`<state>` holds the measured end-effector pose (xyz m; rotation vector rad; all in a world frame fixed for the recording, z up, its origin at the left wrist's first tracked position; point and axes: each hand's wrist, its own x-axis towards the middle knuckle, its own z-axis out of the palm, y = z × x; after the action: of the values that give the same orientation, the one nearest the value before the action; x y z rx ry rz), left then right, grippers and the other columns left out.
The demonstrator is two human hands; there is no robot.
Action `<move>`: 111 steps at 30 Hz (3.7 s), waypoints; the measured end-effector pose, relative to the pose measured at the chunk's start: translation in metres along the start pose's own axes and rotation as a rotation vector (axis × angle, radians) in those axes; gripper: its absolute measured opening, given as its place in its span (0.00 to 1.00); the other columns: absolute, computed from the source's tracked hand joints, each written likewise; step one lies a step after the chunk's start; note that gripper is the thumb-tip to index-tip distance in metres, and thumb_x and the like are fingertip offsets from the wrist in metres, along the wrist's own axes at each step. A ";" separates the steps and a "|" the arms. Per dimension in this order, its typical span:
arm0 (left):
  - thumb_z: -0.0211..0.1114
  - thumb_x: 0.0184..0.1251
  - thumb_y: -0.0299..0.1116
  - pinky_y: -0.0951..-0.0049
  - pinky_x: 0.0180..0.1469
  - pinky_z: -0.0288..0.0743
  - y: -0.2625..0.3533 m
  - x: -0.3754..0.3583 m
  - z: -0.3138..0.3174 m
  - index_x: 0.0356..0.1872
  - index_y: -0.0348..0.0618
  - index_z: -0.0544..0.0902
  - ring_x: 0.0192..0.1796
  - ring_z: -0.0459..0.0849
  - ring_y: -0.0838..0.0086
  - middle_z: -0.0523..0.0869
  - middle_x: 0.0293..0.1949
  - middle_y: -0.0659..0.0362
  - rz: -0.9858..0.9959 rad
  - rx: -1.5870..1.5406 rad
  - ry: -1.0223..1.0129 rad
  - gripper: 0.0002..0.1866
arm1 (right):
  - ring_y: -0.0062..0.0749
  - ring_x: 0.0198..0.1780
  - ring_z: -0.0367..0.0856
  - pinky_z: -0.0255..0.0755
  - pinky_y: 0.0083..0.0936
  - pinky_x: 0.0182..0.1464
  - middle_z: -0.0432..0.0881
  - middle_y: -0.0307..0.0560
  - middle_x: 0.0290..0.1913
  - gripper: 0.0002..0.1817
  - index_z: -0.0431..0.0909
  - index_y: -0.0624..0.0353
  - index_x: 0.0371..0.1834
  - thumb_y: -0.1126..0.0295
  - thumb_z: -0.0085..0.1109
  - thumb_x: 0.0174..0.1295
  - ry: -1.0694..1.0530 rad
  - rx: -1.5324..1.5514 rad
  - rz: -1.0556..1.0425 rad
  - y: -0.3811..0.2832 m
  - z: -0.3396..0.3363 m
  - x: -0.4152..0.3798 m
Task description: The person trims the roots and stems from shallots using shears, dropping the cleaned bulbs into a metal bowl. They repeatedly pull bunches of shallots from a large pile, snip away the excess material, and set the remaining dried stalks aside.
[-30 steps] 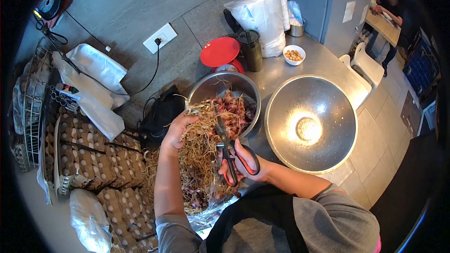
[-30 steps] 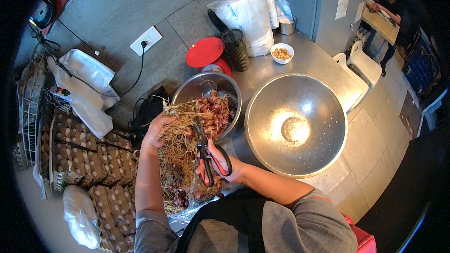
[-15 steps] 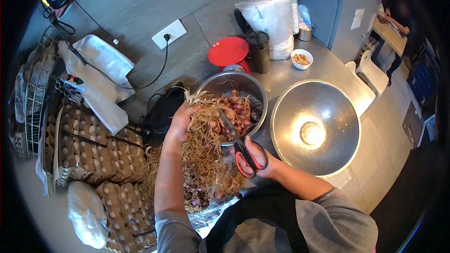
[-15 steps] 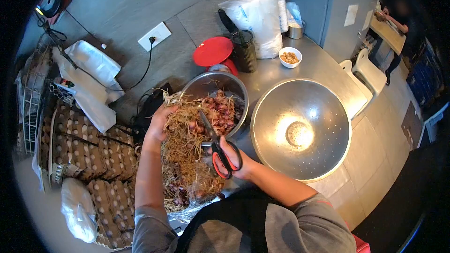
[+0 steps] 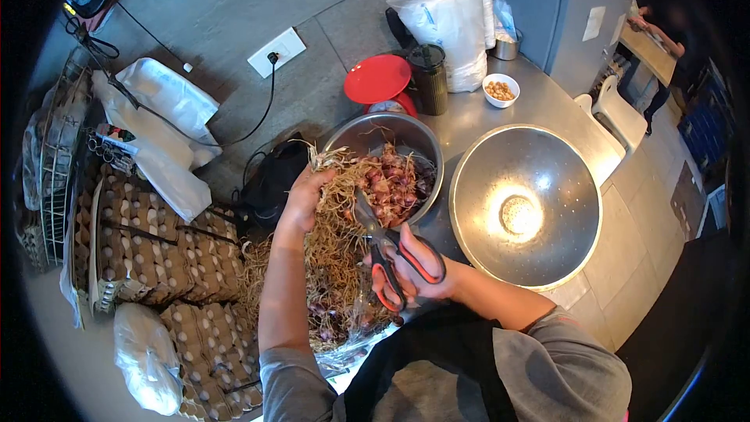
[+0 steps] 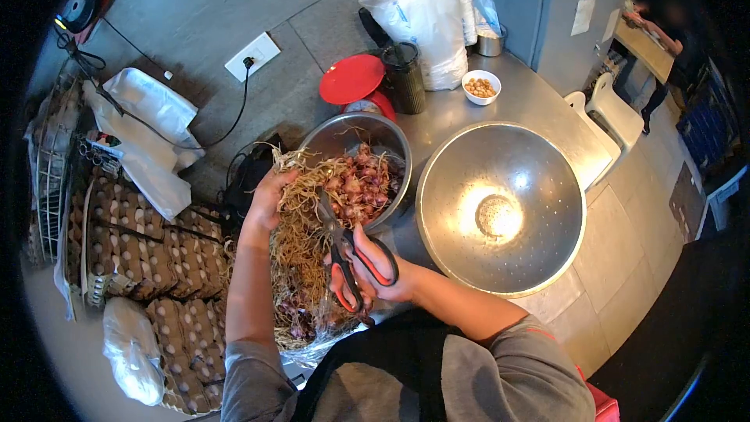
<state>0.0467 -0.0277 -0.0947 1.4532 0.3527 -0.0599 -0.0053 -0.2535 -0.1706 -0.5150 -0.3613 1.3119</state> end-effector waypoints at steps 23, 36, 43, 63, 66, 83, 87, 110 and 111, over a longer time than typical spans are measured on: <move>0.57 0.61 0.29 0.71 0.57 0.67 0.011 -0.004 0.002 0.59 0.38 0.69 0.53 0.76 0.70 0.78 0.52 0.56 -0.036 0.089 0.007 0.24 | 0.30 0.19 0.76 0.63 0.21 0.15 0.80 0.43 0.25 0.38 0.67 0.59 0.48 0.32 0.36 0.59 0.068 0.140 -0.053 -0.005 0.003 0.031; 0.56 0.62 0.29 0.70 0.48 0.75 -0.004 0.014 -0.010 0.56 0.37 0.71 0.47 0.80 0.69 0.80 0.48 0.55 0.019 0.067 0.106 0.20 | 0.23 0.12 0.69 0.61 0.19 0.14 0.74 0.39 0.17 0.35 0.67 0.63 0.46 0.35 0.39 0.61 0.239 -0.053 -0.144 0.006 0.004 -0.004; 0.56 0.61 0.28 0.69 0.56 0.69 -0.007 0.006 0.002 0.59 0.37 0.69 0.53 0.77 0.69 0.78 0.53 0.55 -0.095 0.119 -0.086 0.23 | 0.39 0.23 0.77 0.70 0.30 0.26 0.81 0.50 0.31 0.41 0.67 0.57 0.48 0.27 0.34 0.54 0.102 0.243 -0.023 -0.005 0.003 0.003; 0.62 0.56 0.30 0.68 0.50 0.74 0.060 -0.036 -0.065 0.52 0.35 0.72 0.47 0.79 0.69 0.80 0.46 0.54 -0.006 0.043 0.165 0.22 | 0.26 0.30 0.78 0.70 0.21 0.29 0.79 0.42 0.34 0.42 0.62 0.53 0.56 0.27 0.26 0.56 0.206 -0.218 0.098 0.012 0.003 -0.042; 0.61 0.59 0.29 0.70 0.43 0.78 0.073 -0.050 -0.060 0.49 0.36 0.74 0.41 0.82 0.70 0.82 0.41 0.55 0.045 0.018 0.212 0.16 | 0.27 0.32 0.77 0.70 0.23 0.33 0.78 0.44 0.37 0.45 0.59 0.55 0.60 0.26 0.24 0.55 0.140 -0.261 0.113 0.014 0.003 -0.037; 0.59 0.60 0.29 0.72 0.44 0.76 0.085 -0.104 -0.069 0.52 0.38 0.74 0.42 0.82 0.72 0.82 0.43 0.57 0.112 -0.020 0.340 0.18 | 0.36 0.25 0.77 0.71 0.25 0.26 0.80 0.52 0.32 0.41 0.62 0.60 0.55 0.31 0.24 0.60 -0.114 -0.052 0.252 0.029 0.020 0.052; 0.59 0.59 0.28 0.72 0.44 0.76 0.073 -0.109 -0.093 0.52 0.38 0.74 0.43 0.82 0.72 0.82 0.44 0.56 0.149 -0.056 0.258 0.18 | 0.37 0.25 0.78 0.71 0.25 0.26 0.80 0.51 0.32 0.42 0.62 0.61 0.55 0.31 0.23 0.60 -0.102 -0.069 0.321 0.032 0.036 0.061; 0.71 0.49 0.44 0.67 0.53 0.70 -0.063 -0.040 -0.056 0.54 0.42 0.77 0.49 0.80 0.63 0.82 0.48 0.52 0.032 0.755 -0.043 0.30 | 0.25 0.23 0.73 0.69 0.21 0.26 0.75 0.42 0.29 0.37 0.67 0.58 0.42 0.31 0.29 0.60 0.339 -0.342 -0.027 0.033 0.015 0.013; 0.70 0.50 0.44 0.67 0.52 0.70 -0.064 -0.034 -0.050 0.52 0.42 0.77 0.48 0.80 0.63 0.83 0.47 0.51 0.040 0.798 -0.094 0.28 | 0.24 0.22 0.73 0.69 0.22 0.25 0.75 0.43 0.29 0.36 0.66 0.57 0.43 0.32 0.30 0.61 0.372 -0.321 -0.035 0.033 0.016 0.011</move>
<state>-0.0116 0.0073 -0.1510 2.2365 0.2262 -0.2577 -0.0378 -0.2349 -0.1759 -1.0014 -0.2687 1.0999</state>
